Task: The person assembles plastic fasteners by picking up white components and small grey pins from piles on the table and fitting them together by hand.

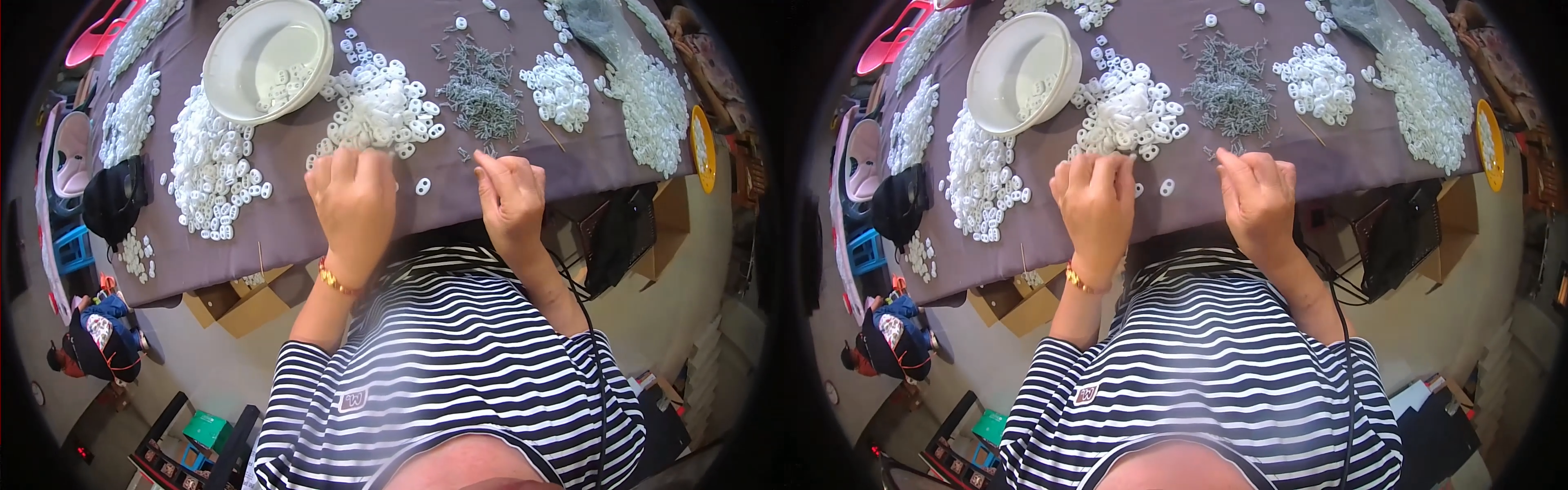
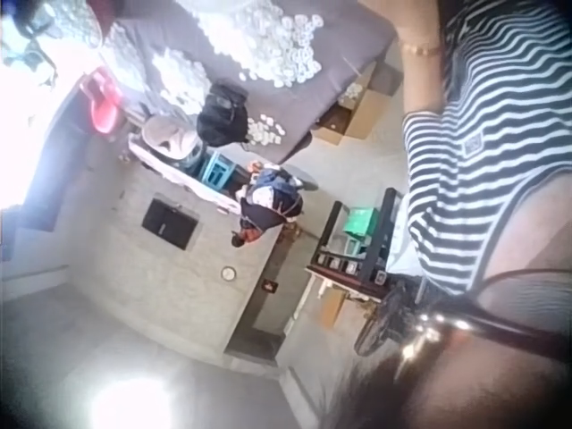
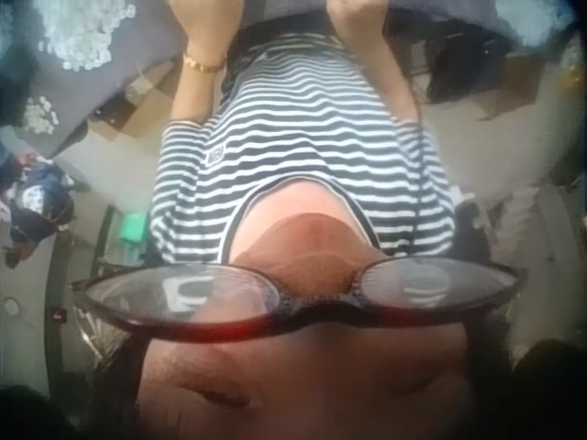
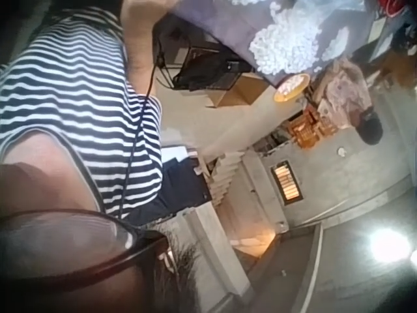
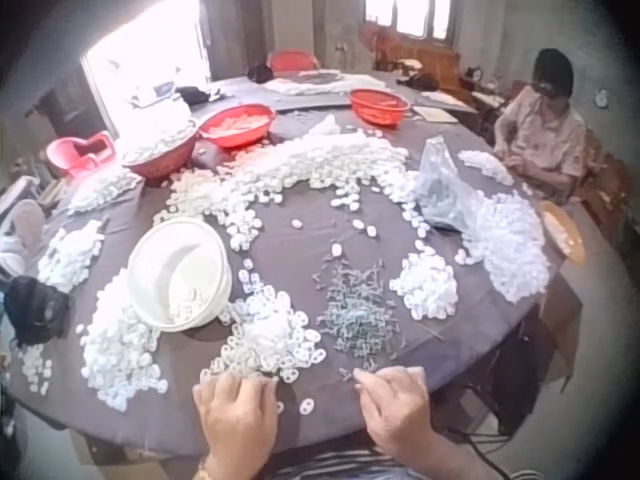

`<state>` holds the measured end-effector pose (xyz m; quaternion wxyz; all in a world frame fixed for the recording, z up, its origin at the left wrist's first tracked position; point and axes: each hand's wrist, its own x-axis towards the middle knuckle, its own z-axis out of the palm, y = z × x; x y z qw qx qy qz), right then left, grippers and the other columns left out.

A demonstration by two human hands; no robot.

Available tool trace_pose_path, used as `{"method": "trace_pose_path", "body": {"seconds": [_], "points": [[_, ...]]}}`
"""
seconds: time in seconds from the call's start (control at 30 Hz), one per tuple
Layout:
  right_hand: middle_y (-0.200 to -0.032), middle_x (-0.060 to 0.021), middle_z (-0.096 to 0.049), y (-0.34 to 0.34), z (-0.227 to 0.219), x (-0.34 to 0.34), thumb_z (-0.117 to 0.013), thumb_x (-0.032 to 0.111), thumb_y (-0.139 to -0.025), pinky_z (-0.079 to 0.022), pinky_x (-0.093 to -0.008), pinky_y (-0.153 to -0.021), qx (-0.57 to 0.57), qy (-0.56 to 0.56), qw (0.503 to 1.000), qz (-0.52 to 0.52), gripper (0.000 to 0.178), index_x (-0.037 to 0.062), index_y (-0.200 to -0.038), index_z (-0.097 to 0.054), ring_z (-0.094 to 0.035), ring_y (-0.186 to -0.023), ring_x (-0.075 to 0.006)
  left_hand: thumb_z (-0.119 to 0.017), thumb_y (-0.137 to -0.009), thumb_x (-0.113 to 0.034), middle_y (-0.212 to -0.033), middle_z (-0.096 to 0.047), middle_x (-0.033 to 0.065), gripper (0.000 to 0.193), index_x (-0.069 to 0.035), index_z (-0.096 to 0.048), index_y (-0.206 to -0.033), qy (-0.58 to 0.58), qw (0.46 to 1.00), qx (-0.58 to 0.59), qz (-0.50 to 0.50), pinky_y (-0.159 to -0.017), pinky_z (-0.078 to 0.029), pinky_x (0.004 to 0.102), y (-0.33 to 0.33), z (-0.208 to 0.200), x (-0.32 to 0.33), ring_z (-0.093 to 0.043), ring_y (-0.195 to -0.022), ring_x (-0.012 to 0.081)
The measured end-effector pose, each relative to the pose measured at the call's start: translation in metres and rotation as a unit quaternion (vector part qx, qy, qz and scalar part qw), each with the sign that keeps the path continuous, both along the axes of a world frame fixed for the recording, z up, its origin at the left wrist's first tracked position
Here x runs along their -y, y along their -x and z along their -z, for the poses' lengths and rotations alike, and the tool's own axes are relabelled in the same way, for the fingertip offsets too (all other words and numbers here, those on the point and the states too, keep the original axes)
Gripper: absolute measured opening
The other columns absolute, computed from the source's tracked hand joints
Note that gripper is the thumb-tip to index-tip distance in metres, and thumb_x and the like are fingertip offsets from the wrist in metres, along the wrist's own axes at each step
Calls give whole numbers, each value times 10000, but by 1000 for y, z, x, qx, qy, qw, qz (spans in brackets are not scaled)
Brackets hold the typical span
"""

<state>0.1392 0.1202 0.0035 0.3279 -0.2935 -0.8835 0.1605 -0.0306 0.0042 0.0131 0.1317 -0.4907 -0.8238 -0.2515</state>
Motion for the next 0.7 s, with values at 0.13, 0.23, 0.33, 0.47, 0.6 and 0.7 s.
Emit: {"method": "trace_pose_path", "body": {"seconds": [0.13,0.23,0.33,0.47,0.6,0.7], "points": [[-828,-19,-586,-1,2,3,-760,37,-805,-393,-340,-751,22,-15,1000,-16,268,86,-1064,-712,-548,-727,-195,-699,-802,-66,-817,-599,90,82,-86,-626,-833,-70,970,198,119,-666,-476,395,-31,-10,5,-583,-746,296],[-833,-7,-581,4,9,1,-778,64,-794,-372,-336,-757,7,-17,1000,-2,246,98,-1028,-713,-546,-736,-180,-701,-821,-81,-795,-609,101,84,-86,-621,-844,-51,953,256,155,-625,-480,385,-47,2,6,-586,-704,291],[-847,-5,-572,11,10,-4,-788,90,-779,-367,-345,-766,8,-38,999,12,235,109,-998,-704,-559,-756,-178,-704,-824,-83,-803,-619,98,97,-79,-614,-861,-29,967,203,148,-624,-488,382,-46,6,3,-596,-709,286],[-865,-6,-595,15,5,-4,-794,98,-782,-365,-343,-787,49,-35,998,15,230,110,-995,-709,-568,-783,-180,-699,-828,-76,-833,-653,87,109,-66,-602,-876,-42,985,150,75,-656,-508,380,-37,8,4,-621,-730,277],[-872,-10,-596,12,12,-11,-791,94,-782,-367,-344,-789,33,-34,999,11,232,108,-999,-709,-574,-797,-186,-707,-826,-44,-879,-697,94,117,-51,-608,-887,-89,967,230,65,-668,-533,364,-39,5,7,-657,-743,272],[-870,-9,-592,15,11,-14,-788,90,-780,-367,-343,-791,7,-63,997,41,244,115,-1012,-714,-573,-794,-188,-692,-865,-30,-882,-713,70,84,-27,-616,-901,-101,927,357,56,-636,-526,295,-46,9,9,-655,-714,170]]}}
